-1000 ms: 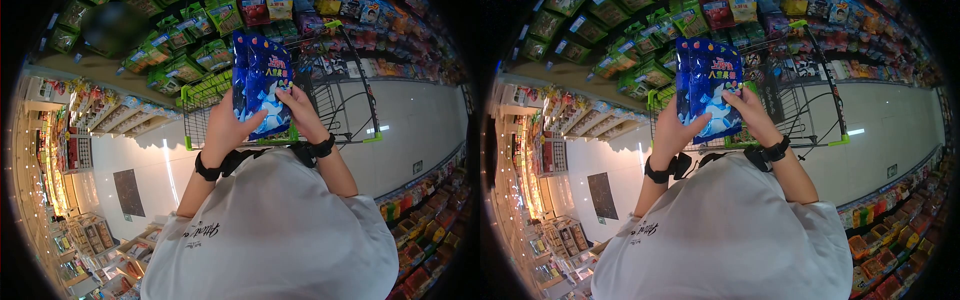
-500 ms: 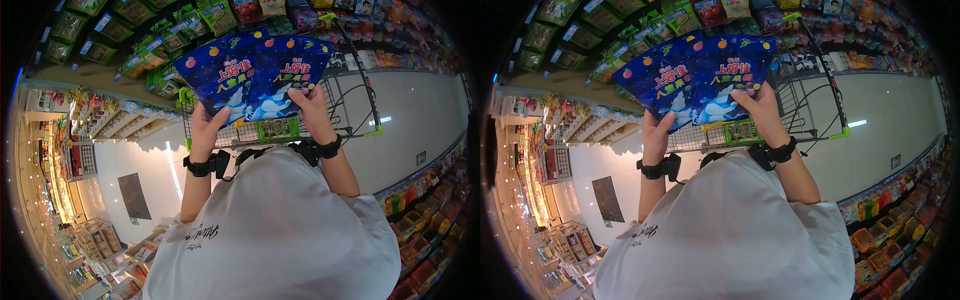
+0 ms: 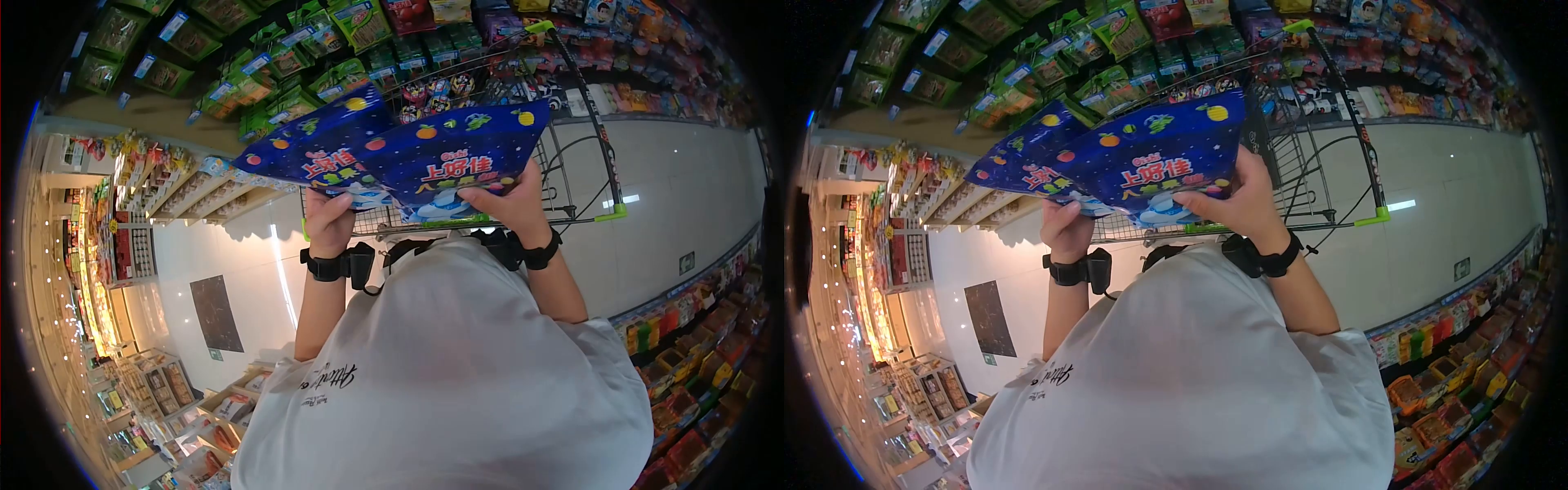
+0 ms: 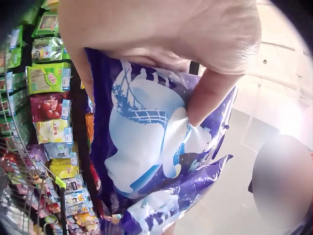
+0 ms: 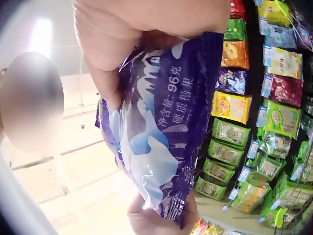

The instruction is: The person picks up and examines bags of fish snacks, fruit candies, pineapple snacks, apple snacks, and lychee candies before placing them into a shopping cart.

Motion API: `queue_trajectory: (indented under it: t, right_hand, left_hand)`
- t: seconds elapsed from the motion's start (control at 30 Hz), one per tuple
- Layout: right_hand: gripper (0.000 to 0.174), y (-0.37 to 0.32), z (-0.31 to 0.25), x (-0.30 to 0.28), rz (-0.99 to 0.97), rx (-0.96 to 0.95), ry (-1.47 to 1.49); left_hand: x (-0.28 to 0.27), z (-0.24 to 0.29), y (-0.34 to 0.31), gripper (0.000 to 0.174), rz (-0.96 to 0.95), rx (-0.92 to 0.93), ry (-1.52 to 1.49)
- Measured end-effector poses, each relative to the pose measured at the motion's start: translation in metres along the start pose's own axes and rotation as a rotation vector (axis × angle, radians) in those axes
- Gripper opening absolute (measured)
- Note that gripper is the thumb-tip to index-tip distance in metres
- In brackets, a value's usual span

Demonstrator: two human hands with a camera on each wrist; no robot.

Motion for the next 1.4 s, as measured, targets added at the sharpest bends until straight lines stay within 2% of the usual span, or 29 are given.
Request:
queue_trajectory:
  t: [0.1, 0.17, 0.2, 0.23, 0.27, 0.33, 0.37, 0.4, 0.47, 0.5, 0.53, 0.6, 0.63, 0.7, 0.73, 0.83, 0.87, 0.93, 1.0, 1.03, 1.07, 1.1, 1.13, 1.2, 1.23, 1.27, 1.3, 1.33, 1.4]
  right_hand:
    - [0.057, -0.004, -0.012, 0.002, -0.056, -0.108, -0.034]
    - [0.059, -0.006, -0.018, 0.002, -0.081, -0.162, -0.034]
    - [0.059, -0.004, -0.015, -0.004, -0.02, -0.122, 0.023]
    - [0.06, -0.002, -0.013, -0.011, 0.04, -0.083, 0.08]
    - [0.06, -0.001, -0.013, -0.012, 0.04, -0.084, 0.081]
    - [0.057, 0.005, -0.016, -0.028, 0.187, -0.092, -0.046]
    - [0.051, 0.008, -0.018, -0.026, 0.247, -0.109, 0.039]
    - [0.051, 0.009, -0.019, -0.019, 0.248, -0.107, 0.039]
    - [0.044, 0.009, -0.017, -0.002, 0.215, -0.112, -0.155]
    - [0.041, 0.008, -0.016, 0.006, 0.197, -0.143, -0.182]
    - [0.045, 0.005, -0.01, 0.018, 0.138, -0.087, -0.123]
    - [0.05, -0.001, -0.029, 0.036, 0.04, -0.244, -0.234]
    - [0.05, -0.002, -0.03, 0.036, 0.04, -0.245, -0.234]
    - [0.055, -0.011, -0.039, 0.055, -0.152, -0.341, -0.206]
    - [0.055, -0.011, -0.039, 0.054, -0.152, -0.341, -0.205]
    - [0.058, -0.012, -0.035, 0.06, -0.224, -0.322, -0.138]
    - [0.06, -0.012, -0.03, 0.061, -0.241, -0.31, -0.099]
    - [0.062, -0.012, -0.026, 0.06, -0.255, -0.294, -0.058]
    - [0.061, -0.008, -0.013, 0.057, -0.29, -0.155, -0.039]
    - [0.061, -0.001, -0.008, 0.051, -0.29, -0.155, -0.039]
    - [0.069, 0.0, -0.009, 0.054, -0.411, -0.313, -0.128]
    - [0.077, -0.007, -0.012, 0.06, -0.532, -0.472, -0.217]
    - [0.077, -0.007, -0.017, 0.066, -0.533, -0.473, -0.216]
    - [0.108, 0.01, -0.037, 0.054, -0.171, -0.498, -0.357]
    - [0.108, 0.014, -0.036, 0.054, -0.17, -0.496, -0.357]
    - [0.117, 0.025, -0.033, 0.052, -0.159, -0.468, -0.317]
    - [0.126, 0.033, -0.03, 0.05, -0.148, -0.439, -0.277]
    - [0.126, 0.036, -0.03, 0.048, -0.149, -0.439, -0.276]
    - [0.128, 0.039, -0.001, 0.054, -0.324, -0.146, -0.264]
  left_hand:
    - [-0.01, 0.0, 0.003, 0.059, 0.066, 0.023, -0.065]
    - [-0.009, 0.005, 0.004, 0.059, 0.002, 0.021, -0.099]
    - [-0.006, 0.01, 0.003, 0.058, -0.061, 0.02, -0.132]
    - [-0.016, 0.014, 0.005, 0.057, -0.016, 0.034, -0.131]
    - [-0.019, 0.019, 0.004, 0.057, -0.017, 0.036, -0.13]
    - [-0.015, 0.026, 0.001, 0.05, -0.094, 0.026, -0.083]
    - [-0.019, 0.023, 0.001, 0.051, -0.17, -0.006, -0.109]
    - [-0.013, 0.021, 0.001, 0.051, -0.169, -0.007, -0.108]
    - [-0.005, 0.003, 0.004, 0.059, -0.037, -0.02, 0.137]
    - [0.002, -0.006, 0.006, 0.066, -0.058, -0.021, 0.205]
    - [0.009, -0.015, 0.008, 0.064, -0.086, -0.044, 0.245]
    - [0.008, -0.036, 0.004, 0.065, -0.128, -0.177, 0.267]
    - [0.007, -0.041, 0.006, 0.065, -0.129, -0.176, 0.267]
    - [0.009, -0.041, 0.014, 0.058, -0.121, -0.071, 0.232]
    - [0.01, -0.043, 0.014, 0.058, -0.121, -0.071, 0.232]
    - [-0.001, -0.061, 0.013, 0.042, -0.013, -0.278, 0.034]
    - [-0.002, -0.062, 0.014, 0.042, -0.009, -0.278, 0.036]
    - [-0.001, -0.076, 0.01, 0.039, 0.04, -0.392, -0.02]
    - [0.001, -0.075, 0.007, 0.035, 0.08, -0.382, -0.005]
    - [0.006, -0.073, 0.005, 0.034, 0.083, -0.387, 0.018]
    - [0.007, -0.072, 0.004, 0.033, 0.086, -0.391, 0.041]
    - [0.007, -0.084, -0.002, 0.032, 0.031, -0.503, -0.138]
    - [0.058, -0.059, -0.019, 0.032, 0.012, -0.475, -0.207]
    - [0.06, -0.082, -0.041, 0.046, 0.297, -0.751, -0.529]
    - [0.038, -0.099, -0.031, 0.048, 0.193, -0.722, -0.325]
    - [0.015, -0.117, -0.022, 0.051, 0.088, -0.687, -0.122]
    - [0.045, -0.105, -0.04, 0.056, 0.047, -0.749, -0.016]
    - [0.052, -0.099, -0.041, 0.056, 0.048, -0.749, -0.015]
    - [0.088, -0.094, -0.057, 0.054, -0.182, -0.934, -0.313]
Point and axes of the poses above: each hand's wrist, its own y-axis towards the middle knuckle, its own x-axis out of the palm, z = x × y, the point moved 10 cm from there along y, towards the middle knuckle, and after that the axes turned 13 degrees about z, right-handed, at the moved point
